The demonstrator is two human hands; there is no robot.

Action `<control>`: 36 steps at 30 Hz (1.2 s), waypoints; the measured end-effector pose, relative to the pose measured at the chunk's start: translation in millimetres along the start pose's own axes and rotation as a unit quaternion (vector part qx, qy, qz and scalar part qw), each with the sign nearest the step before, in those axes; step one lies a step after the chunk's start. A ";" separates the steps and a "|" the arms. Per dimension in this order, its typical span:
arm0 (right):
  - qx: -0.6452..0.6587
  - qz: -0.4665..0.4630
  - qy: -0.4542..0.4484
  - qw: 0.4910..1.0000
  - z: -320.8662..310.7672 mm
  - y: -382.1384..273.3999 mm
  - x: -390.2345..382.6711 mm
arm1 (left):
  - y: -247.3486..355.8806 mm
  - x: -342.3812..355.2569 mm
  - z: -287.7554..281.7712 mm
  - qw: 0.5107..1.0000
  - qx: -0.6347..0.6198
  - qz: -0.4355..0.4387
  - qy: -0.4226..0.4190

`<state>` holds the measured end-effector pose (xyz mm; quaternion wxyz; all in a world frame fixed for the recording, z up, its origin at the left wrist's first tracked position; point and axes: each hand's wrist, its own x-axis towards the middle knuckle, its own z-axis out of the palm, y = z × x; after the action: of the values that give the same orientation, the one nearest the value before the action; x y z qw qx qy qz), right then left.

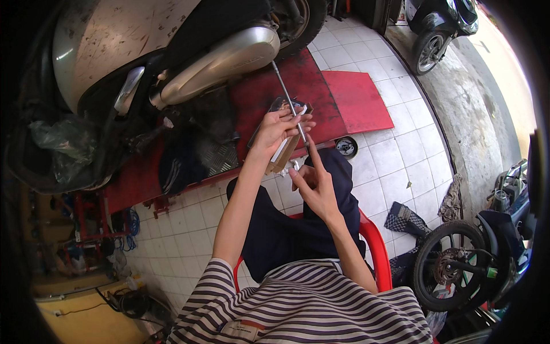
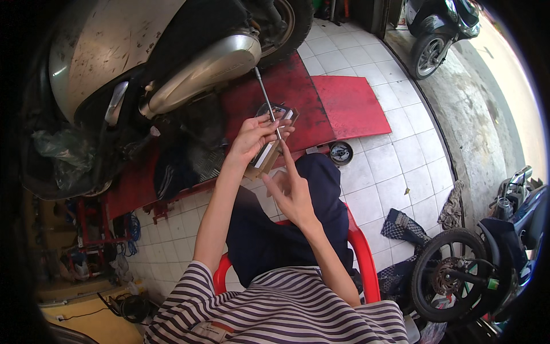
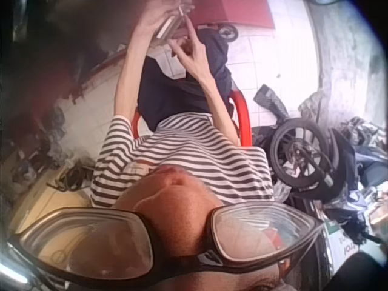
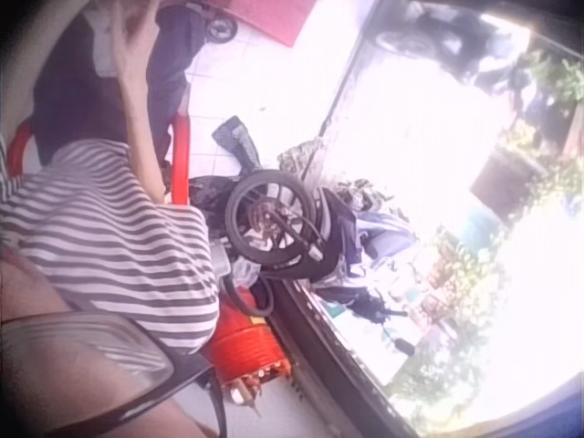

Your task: The person uses a T-handle socket wrench to loosen and tighten bolts on a scooter. They handle small parts one at a time and place them into a cardboard box on their lap while sitting on a chair.

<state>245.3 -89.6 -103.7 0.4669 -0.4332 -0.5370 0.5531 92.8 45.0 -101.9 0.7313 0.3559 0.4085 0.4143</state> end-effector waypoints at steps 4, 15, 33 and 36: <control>0.039 0.122 -0.138 0.982 14.3 4.6 -11.9 | -1.6 2.4 -5.5 1.000 -0.008 0.005 -0.008; 0.076 0.047 0.225 0.970 -46.7 48.8 -12.7 | -9.7 -27.9 -3.9 0.999 0.016 0.029 -0.004; -0.052 0.016 0.117 0.992 -3.1 135.5 272.5 | -60.9 -213.0 -23.3 0.997 0.003 0.007 0.073; 0.062 0.090 0.053 0.993 31.7 102.9 289.7 | -71.7 -234.4 -38.8 0.991 -0.010 0.030 0.132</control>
<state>154.3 190.2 -198.4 0.4687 -0.4790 -0.4350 0.6013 5.1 -187.1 -108.6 0.6618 0.3026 0.4865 0.4835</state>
